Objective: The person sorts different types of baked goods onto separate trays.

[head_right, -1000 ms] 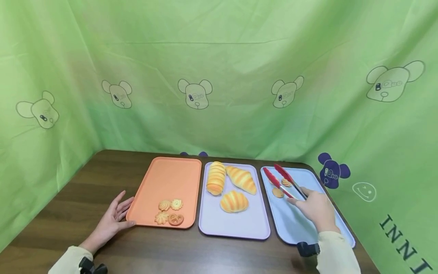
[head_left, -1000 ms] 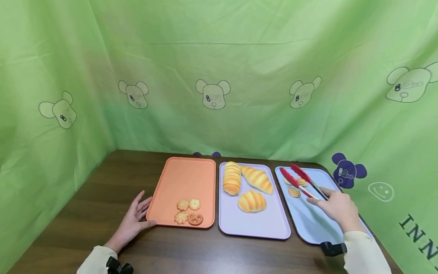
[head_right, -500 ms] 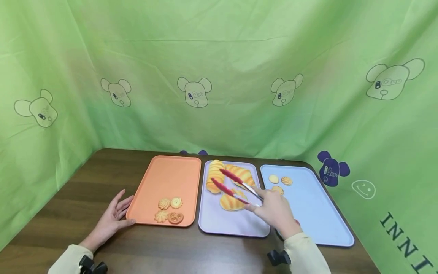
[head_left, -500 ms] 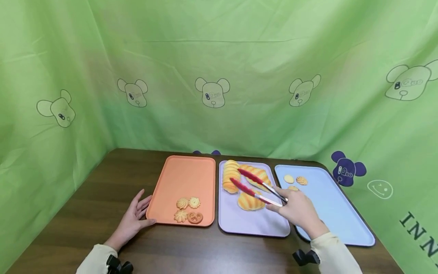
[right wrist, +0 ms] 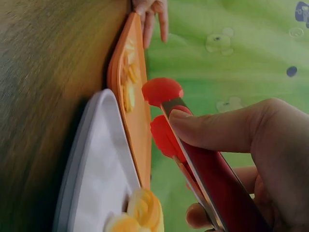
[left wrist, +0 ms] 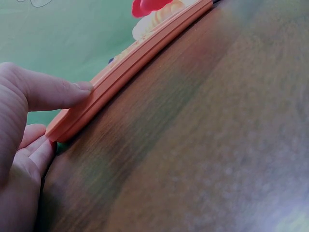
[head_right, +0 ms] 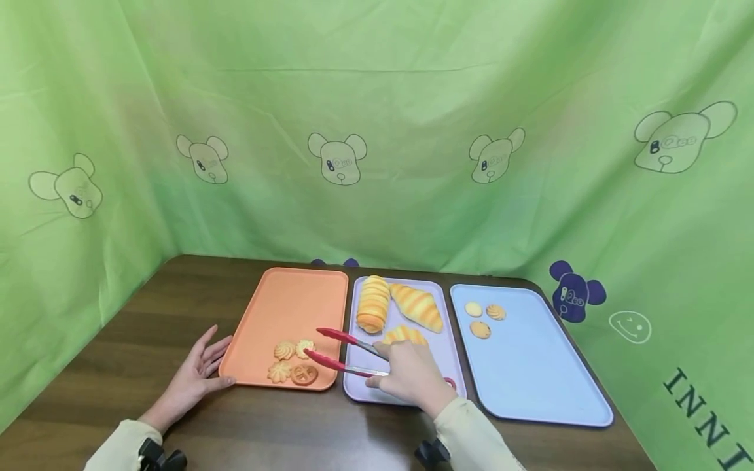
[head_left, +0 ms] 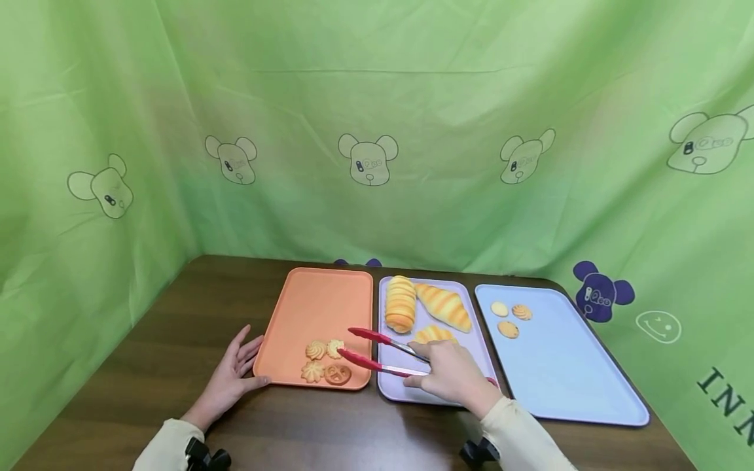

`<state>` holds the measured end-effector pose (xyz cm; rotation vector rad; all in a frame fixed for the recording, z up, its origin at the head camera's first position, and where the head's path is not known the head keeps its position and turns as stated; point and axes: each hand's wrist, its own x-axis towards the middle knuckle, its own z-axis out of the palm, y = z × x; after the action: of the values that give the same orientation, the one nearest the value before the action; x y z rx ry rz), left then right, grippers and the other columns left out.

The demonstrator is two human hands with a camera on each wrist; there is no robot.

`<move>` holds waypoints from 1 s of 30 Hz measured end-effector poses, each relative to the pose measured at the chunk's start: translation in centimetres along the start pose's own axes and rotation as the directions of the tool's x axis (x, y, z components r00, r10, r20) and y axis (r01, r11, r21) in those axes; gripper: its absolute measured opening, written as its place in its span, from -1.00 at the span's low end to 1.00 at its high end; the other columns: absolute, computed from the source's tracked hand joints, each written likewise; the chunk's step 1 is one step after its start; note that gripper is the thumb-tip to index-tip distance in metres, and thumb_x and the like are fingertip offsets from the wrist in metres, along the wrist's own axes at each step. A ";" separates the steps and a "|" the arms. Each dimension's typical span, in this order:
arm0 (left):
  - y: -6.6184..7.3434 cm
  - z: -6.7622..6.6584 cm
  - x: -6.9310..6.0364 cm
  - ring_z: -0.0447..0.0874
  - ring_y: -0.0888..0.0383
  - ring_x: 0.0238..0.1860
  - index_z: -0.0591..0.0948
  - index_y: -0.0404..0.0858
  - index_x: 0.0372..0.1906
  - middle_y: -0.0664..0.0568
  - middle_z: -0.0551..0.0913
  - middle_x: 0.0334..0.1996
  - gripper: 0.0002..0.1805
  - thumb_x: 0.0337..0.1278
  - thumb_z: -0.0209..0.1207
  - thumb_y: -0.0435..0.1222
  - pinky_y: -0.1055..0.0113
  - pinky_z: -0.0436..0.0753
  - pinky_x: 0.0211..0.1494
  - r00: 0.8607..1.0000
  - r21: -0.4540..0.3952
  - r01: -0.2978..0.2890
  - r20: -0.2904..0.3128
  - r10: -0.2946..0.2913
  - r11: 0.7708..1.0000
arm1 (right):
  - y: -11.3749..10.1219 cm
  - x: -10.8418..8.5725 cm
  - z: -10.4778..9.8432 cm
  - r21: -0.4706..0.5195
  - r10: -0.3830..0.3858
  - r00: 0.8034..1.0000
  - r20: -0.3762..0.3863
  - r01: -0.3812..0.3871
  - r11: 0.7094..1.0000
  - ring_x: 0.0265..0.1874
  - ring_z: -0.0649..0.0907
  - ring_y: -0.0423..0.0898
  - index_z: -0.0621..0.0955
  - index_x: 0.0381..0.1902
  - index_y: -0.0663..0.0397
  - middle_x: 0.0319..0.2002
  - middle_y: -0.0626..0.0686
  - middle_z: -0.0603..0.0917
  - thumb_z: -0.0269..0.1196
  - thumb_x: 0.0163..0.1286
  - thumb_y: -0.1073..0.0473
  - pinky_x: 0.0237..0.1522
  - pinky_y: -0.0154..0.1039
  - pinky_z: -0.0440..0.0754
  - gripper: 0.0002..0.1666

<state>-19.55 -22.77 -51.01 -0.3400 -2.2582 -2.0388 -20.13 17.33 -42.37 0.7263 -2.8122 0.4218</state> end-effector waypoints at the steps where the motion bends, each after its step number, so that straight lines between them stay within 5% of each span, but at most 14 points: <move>1: 0.0 0.0 0.0 0.12 -0.37 0.40 -0.23 -0.42 0.55 -0.52 0.14 0.42 0.22 -0.10 0.35 -0.68 0.61 0.43 0.14 1.000 -0.001 0.001 0.003 -0.001 1.000 | -0.2 0.2 0.2 -0.009 -0.014 1.000 0.000 0.014 1.000 -0.35 0.65 0.01 0.74 -0.03 0.08 -0.39 -0.01 0.73 0.55 -0.08 -0.13 -0.39 -0.03 0.57 -0.34; 11: 0.2 0.1 0.0 0.11 -0.34 0.42 -0.22 -0.40 0.56 -0.50 0.13 0.44 0.22 -0.10 0.35 -0.68 0.61 0.44 0.13 0.999 -0.012 0.039 0.001 -0.039 0.999 | -1.4 2.2 1.2 -0.010 0.036 0.994 0.104 -0.036 0.999 -0.44 0.58 -0.08 0.74 0.03 0.08 -0.36 0.03 0.75 0.55 -0.08 -0.12 -0.49 -0.11 0.50 -0.30; 22: 0.1 -0.1 0.0 0.10 -0.35 0.42 -0.22 -0.40 0.56 -0.50 0.13 0.44 0.22 -0.09 0.35 -0.68 0.62 0.43 0.13 1.000 -0.001 0.029 0.003 -0.029 1.000 | -1.4 2.6 1.6 0.016 0.042 0.990 0.134 -0.045 0.999 -0.55 0.43 -0.13 0.75 -0.11 0.01 -0.60 -0.14 0.53 0.56 -0.10 -0.09 -0.54 -0.16 0.39 -0.44; 30: 0.2 0.0 -0.1 0.10 -0.39 0.40 -0.23 -0.44 0.55 -0.54 0.13 0.42 0.20 -0.08 0.34 -0.69 0.61 0.43 0.14 1.000 0.016 0.001 0.006 -0.001 1.000 | -1.4 2.7 1.4 0.046 0.010 0.991 0.136 -0.016 0.999 -0.62 0.38 -0.11 0.61 -0.50 -0.06 -0.71 -0.15 0.39 0.55 -0.07 -0.05 -0.60 -0.17 0.32 -0.66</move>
<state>-19.42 -22.75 -50.83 -0.3451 -2.2775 -2.0215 -21.90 14.57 -42.62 0.7745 -2.9439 0.4584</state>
